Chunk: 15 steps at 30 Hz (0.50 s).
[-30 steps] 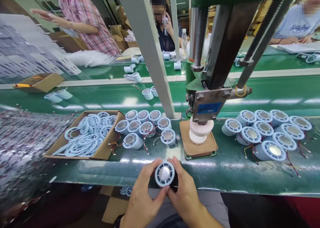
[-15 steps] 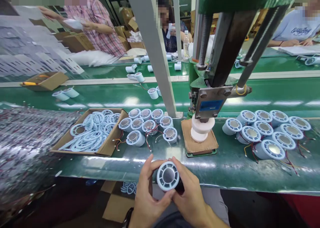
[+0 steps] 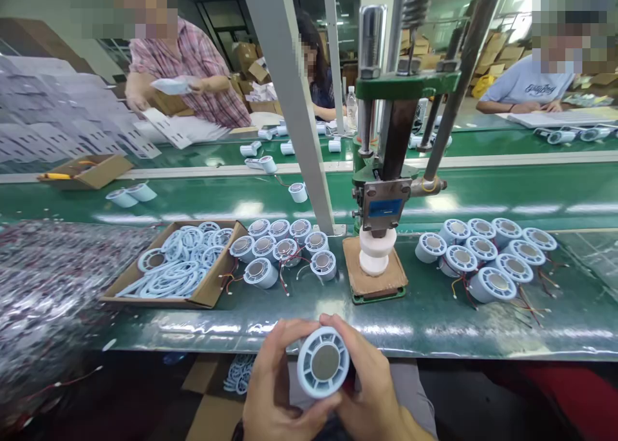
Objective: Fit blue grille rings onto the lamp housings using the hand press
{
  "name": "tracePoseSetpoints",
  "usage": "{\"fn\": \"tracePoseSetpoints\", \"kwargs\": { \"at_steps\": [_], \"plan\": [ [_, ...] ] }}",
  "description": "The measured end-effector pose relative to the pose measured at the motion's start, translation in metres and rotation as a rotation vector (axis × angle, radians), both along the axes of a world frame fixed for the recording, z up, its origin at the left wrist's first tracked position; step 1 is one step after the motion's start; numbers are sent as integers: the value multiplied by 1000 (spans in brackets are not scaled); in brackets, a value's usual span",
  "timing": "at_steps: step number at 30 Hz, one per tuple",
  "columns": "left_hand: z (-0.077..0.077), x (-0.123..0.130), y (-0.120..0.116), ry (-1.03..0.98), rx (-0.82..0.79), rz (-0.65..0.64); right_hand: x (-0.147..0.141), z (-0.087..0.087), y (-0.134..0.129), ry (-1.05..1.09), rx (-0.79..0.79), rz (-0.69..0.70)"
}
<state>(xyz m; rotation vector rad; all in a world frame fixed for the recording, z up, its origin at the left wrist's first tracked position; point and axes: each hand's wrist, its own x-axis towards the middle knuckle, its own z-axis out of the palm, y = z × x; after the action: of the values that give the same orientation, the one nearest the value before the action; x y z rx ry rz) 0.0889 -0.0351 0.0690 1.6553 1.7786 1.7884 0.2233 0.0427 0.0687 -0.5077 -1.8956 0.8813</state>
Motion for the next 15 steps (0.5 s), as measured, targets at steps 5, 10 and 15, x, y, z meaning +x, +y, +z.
{"fn": "tracePoseSetpoints", "kwargs": {
  "at_steps": [5,10,15],
  "plan": [
    [-1,7,2,-75,-113,67,0,-2,0,-79,-212,0],
    [6,1,8,4,-134,44,-3,2,1,-116,-306,23],
    [8,-8,8,76,-161,-51,-3,3,3,-180,-221,-21]
  ]
}}
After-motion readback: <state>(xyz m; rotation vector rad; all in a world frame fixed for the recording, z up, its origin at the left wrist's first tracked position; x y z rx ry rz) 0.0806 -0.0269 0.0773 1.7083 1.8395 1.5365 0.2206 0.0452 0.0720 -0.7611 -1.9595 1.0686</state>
